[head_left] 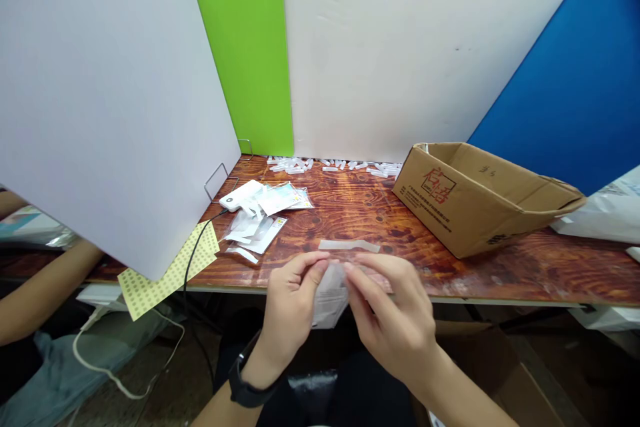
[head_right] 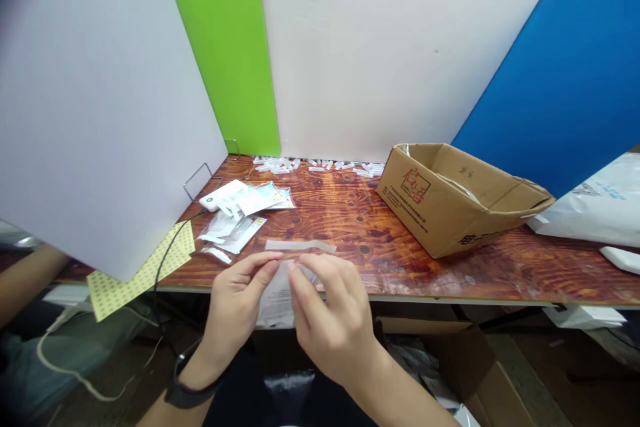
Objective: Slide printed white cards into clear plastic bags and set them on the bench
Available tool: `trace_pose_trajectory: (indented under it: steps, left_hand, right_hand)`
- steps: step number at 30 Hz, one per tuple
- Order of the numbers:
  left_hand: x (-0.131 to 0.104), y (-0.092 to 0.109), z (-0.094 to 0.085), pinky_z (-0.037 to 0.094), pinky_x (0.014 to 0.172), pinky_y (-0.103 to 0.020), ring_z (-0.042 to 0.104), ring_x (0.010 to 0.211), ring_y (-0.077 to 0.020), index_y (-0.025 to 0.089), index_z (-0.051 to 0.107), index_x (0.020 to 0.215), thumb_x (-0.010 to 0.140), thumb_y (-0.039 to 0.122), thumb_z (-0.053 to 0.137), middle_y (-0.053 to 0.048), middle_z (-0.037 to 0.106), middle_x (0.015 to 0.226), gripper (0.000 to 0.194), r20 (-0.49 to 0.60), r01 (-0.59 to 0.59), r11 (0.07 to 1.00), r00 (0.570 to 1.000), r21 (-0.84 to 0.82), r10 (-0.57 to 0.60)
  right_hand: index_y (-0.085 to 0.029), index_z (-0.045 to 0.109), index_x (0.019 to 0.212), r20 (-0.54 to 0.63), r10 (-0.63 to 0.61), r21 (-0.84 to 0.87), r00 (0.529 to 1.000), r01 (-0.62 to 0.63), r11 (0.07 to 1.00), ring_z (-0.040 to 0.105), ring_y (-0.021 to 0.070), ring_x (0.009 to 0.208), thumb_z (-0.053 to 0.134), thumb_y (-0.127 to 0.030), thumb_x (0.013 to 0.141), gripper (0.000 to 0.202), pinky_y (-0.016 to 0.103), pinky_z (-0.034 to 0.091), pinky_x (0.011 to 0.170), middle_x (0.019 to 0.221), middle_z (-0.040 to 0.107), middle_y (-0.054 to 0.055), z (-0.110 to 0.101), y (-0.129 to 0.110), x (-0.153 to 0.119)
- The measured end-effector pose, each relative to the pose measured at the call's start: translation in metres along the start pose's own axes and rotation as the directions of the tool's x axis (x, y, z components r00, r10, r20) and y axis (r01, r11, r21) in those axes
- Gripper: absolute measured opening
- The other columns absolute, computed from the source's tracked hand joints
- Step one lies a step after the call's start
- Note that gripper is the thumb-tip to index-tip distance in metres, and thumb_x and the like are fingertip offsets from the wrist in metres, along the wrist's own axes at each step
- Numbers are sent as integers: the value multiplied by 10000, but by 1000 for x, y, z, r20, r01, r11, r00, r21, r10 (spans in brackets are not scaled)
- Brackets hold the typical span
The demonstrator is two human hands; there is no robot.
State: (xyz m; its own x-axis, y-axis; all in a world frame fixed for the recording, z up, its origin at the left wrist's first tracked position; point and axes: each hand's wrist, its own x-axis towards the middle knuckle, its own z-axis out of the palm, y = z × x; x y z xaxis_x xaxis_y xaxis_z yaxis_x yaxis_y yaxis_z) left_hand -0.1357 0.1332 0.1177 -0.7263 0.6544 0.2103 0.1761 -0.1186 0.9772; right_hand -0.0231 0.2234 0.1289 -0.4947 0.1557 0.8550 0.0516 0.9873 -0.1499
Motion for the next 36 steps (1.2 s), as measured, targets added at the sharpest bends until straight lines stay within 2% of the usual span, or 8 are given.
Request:
trace_pose_trajectory:
  steps: [2, 5, 11, 18, 23, 27, 33, 36]
  left_hand:
    - [-5, 1, 2, 484, 737, -215, 659, 810, -153, 213, 675, 907, 814, 212, 558, -12, 728, 886, 150, 36, -136, 984, 990, 111, 133]
    - [-12, -2, 2, 488, 732, -206, 658, 839, -138, 242, 605, 1039, 840, 169, 512, -6, 711, 979, 231, 96, -277, 947, 960, 163, 265]
    - [-13, -8, -2, 487, 763, -212, 653, 869, -130, 260, 512, 1139, 850, 123, 487, -2, 696, 1005, 320, 189, -370, 900, 924, 232, 331]
    - [-13, -9, 3, 497, 787, -228, 636, 940, -132, 285, 476, 1133, 865, 130, 459, -6, 657, 1079, 311, 271, -328, 930, 922, 169, 276]
    - [-14, -9, 4, 523, 737, -230, 648, 925, -148, 282, 466, 1149, 868, 166, 457, -13, 675, 1054, 304, 322, -224, 967, 930, 120, 176]
    - [-14, -11, 5, 525, 705, -225, 654, 909, -159, 271, 477, 1148, 860, 167, 466, -24, 681, 1023, 307, 341, -209, 970, 927, 124, 156]
    - [-13, -12, 7, 514, 695, -257, 646, 679, -150, 238, 500, 1146, 866, 191, 451, 1, 666, 722, 288, 351, -214, 962, 925, 173, 143]
    - [-11, -11, 8, 505, 722, -265, 634, 661, -146, 236, 503, 1137, 869, 201, 444, 3, 656, 711, 277, 349, -208, 962, 927, 177, 136]
  right_hand:
    - [-151, 567, 1095, 61, -17, 127, 998, 9, 992, 560, 208, 907, 594, 3, 729, 398, 351, 489, 784, 967, 599, 111, 0, -1, 9]
    - [-144, 593, 1040, 133, 28, 243, 991, -60, 968, 569, 182, 845, 564, -26, 767, 299, 311, 499, 726, 925, 615, 100, 0, 2, 21]
    - [-154, 629, 939, 286, 33, 329, 958, -131, 935, 594, 144, 769, 531, -92, 814, 171, 256, 489, 684, 869, 640, 64, -8, 13, 33]
    - [-167, 651, 822, 486, 52, 369, 872, -259, 893, 590, 119, 695, 527, -122, 816, 132, 223, 466, 642, 789, 653, 37, -16, 26, 40]
    - [-162, 651, 773, 538, 111, 372, 835, -354, 858, 584, 108, 666, 536, -124, 808, 126, 203, 448, 619, 740, 650, 30, -17, 30, 35]
    - [-156, 645, 739, 562, 157, 359, 812, -410, 839, 572, 98, 626, 533, -114, 794, 132, 188, 433, 572, 702, 642, 22, -16, 32, 34]
    - [-157, 612, 705, 469, 209, 328, 858, -389, 861, 534, 96, 558, 512, -114, 780, 132, 195, 400, 499, 659, 617, 13, -10, 31, 26]
    - [-162, 603, 720, 457, 212, 312, 864, -379, 871, 543, 107, 579, 504, -111, 786, 129, 207, 414, 515, 679, 616, 22, -8, 31, 21]
